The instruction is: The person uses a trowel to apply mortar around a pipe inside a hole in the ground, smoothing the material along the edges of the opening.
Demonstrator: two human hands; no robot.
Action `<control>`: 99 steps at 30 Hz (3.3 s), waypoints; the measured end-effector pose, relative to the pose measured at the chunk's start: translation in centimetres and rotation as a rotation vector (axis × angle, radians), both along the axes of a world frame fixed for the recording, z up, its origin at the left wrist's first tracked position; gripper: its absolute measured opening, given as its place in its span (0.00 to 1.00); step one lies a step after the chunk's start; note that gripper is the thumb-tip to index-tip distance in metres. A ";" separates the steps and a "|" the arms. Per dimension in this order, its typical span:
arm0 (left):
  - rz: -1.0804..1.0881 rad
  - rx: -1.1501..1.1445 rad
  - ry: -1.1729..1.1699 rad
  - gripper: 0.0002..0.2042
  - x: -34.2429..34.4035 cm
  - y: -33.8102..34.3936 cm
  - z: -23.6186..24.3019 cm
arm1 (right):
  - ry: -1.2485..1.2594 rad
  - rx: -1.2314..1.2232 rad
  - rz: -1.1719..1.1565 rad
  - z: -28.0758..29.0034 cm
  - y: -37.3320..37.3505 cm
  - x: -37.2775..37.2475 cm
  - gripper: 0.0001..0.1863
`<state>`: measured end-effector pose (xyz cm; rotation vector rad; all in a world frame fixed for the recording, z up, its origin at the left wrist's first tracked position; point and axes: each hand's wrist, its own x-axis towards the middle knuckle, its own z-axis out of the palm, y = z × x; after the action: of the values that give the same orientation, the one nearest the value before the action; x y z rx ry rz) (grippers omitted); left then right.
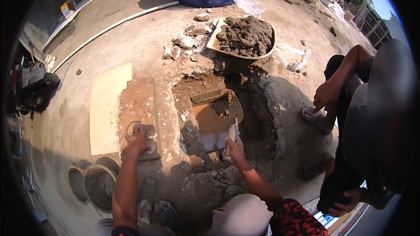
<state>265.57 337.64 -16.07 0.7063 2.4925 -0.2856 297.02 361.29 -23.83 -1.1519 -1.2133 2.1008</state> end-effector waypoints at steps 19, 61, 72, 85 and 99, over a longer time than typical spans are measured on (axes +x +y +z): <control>0.008 -0.029 0.031 0.55 0.0 0.7 -0.3 | 0.106 0.217 0.029 15.9 19.2 -15.6 0.14; -0.041 -0.044 0.042 0.56 0.6 1.3 0.4 | -0.444 0.231 0.358 -2.9 -7.9 9.9 0.23; -0.028 0.049 -0.004 0.49 0.7 1.1 1.4 | -0.240 0.094 0.196 -3.2 -8.2 9.2 0.15; -0.204 0.652 -0.114 0.25 14.1 4.7 -0.1 | -0.047 -0.042 0.234 2.8 -7.2 2.9 0.22; 0.515 0.988 -0.839 0.22 10.4 9.2 5.1 | -0.085 0.751 0.520 12.1 -2.9 -4.3 0.36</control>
<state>275.96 346.81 -11.00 0.3504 1.7560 1.2335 292.67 358.42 -11.76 -0.6145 -2.2616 1.6237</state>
